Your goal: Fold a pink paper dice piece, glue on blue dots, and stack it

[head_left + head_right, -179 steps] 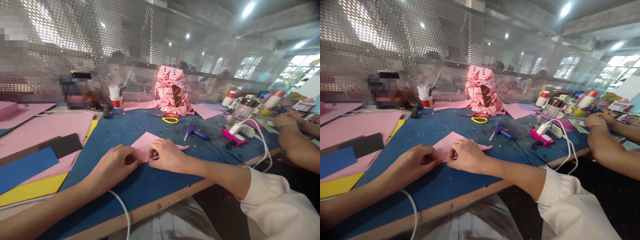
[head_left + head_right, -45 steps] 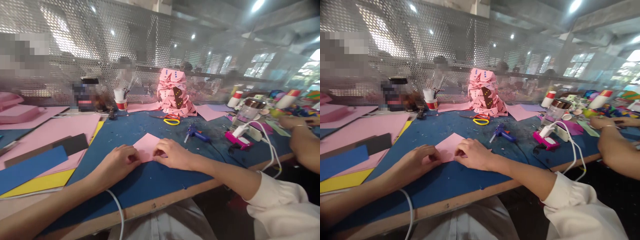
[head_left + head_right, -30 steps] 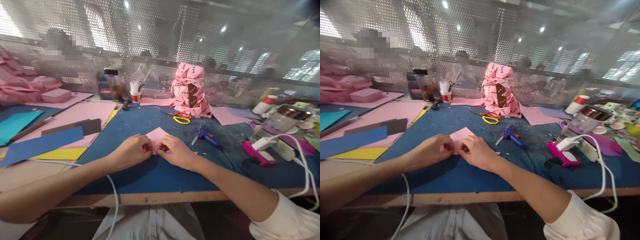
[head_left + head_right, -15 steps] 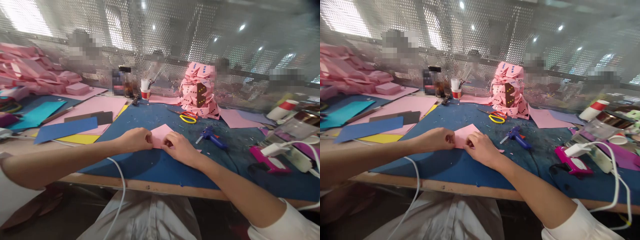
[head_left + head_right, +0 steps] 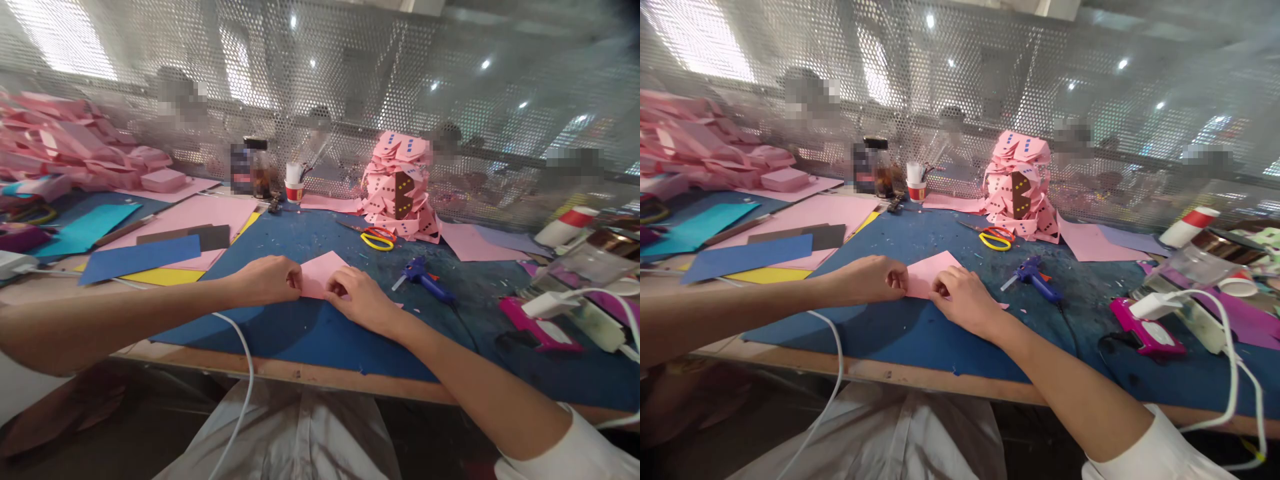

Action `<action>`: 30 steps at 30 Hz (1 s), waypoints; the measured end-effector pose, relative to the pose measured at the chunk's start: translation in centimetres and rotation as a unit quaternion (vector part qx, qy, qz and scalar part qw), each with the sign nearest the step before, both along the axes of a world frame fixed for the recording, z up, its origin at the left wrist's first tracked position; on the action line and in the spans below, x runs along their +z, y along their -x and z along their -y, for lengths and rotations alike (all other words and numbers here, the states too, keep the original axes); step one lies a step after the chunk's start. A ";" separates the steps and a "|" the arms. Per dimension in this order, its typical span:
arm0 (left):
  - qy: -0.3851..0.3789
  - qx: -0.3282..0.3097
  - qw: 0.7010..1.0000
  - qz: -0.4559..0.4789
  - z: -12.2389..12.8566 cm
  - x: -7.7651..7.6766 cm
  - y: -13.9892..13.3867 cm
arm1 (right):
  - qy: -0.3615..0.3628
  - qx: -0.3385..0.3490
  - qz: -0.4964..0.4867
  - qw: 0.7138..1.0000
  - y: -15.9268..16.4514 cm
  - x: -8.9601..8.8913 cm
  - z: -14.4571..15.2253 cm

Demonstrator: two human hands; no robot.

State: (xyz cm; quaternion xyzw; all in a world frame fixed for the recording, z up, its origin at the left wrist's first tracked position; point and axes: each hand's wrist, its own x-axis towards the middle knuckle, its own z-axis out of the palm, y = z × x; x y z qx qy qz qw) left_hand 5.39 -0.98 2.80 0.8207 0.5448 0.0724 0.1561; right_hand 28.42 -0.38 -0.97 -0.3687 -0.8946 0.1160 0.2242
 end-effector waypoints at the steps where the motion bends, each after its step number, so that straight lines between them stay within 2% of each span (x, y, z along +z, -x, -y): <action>1: -0.002 0.002 1.000 -0.001 0.0 0.0 0.0 | 0.000 0.000 0.000 1.000 0.0 0.0 0.0; 30: -0.039 0.023 0.999 -0.022 0.6 -0.5 0.0 | -0.006 0.001 0.001 1.000 -0.1 -0.1 -0.1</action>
